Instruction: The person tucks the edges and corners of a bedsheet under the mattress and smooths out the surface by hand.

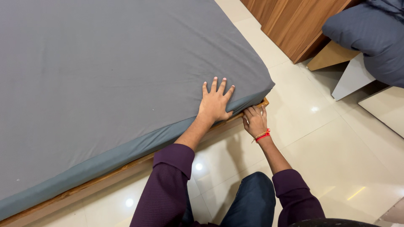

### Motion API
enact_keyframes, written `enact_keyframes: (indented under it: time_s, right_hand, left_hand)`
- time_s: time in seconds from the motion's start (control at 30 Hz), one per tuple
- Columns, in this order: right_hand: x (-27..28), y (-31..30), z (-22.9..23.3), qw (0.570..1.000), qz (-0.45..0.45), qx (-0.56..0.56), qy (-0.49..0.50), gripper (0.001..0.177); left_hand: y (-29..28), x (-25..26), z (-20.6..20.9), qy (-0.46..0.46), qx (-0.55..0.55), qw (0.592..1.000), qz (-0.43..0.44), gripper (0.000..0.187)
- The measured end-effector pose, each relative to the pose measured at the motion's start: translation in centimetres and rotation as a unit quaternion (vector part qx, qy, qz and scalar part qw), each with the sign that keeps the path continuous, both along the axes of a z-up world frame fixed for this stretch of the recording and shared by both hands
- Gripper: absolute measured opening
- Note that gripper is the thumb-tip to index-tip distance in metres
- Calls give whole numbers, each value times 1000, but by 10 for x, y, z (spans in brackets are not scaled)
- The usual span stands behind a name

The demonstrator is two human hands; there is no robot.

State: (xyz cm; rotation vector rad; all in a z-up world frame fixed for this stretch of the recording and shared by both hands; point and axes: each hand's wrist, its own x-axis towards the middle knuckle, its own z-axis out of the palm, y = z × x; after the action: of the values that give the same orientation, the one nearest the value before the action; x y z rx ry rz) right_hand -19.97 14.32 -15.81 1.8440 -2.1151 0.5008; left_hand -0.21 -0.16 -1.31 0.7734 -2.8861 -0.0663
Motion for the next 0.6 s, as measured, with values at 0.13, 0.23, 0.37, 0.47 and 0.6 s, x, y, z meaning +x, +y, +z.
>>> enact_keyframes:
  time_s: [0.13, 0.23, 0.37, 0.47, 0.6]
  right_hand:
    - [6, 0, 6, 997, -42, 55, -23, 34]
    - [15, 9, 13, 1000, 5, 12, 28, 58]
    - [45, 20, 9, 998, -54, -20, -12, 39]
    - [67, 16, 7, 992, 94, -64, -52, 33]
    - [81, 3, 14, 985, 171, -30, -6, 42]
  left_hand:
    - [1, 0, -2, 7, -1, 1000, 0, 100]
    - [0, 0, -2, 1, 0, 1000, 2, 101]
    - [-1, -4, -4, -21, -1, 1000, 9, 104]
    - [-3, -7, -6, -43, 6, 999, 12, 107]
    - [-2, -9, -1, -46, 11, 999, 24, 106]
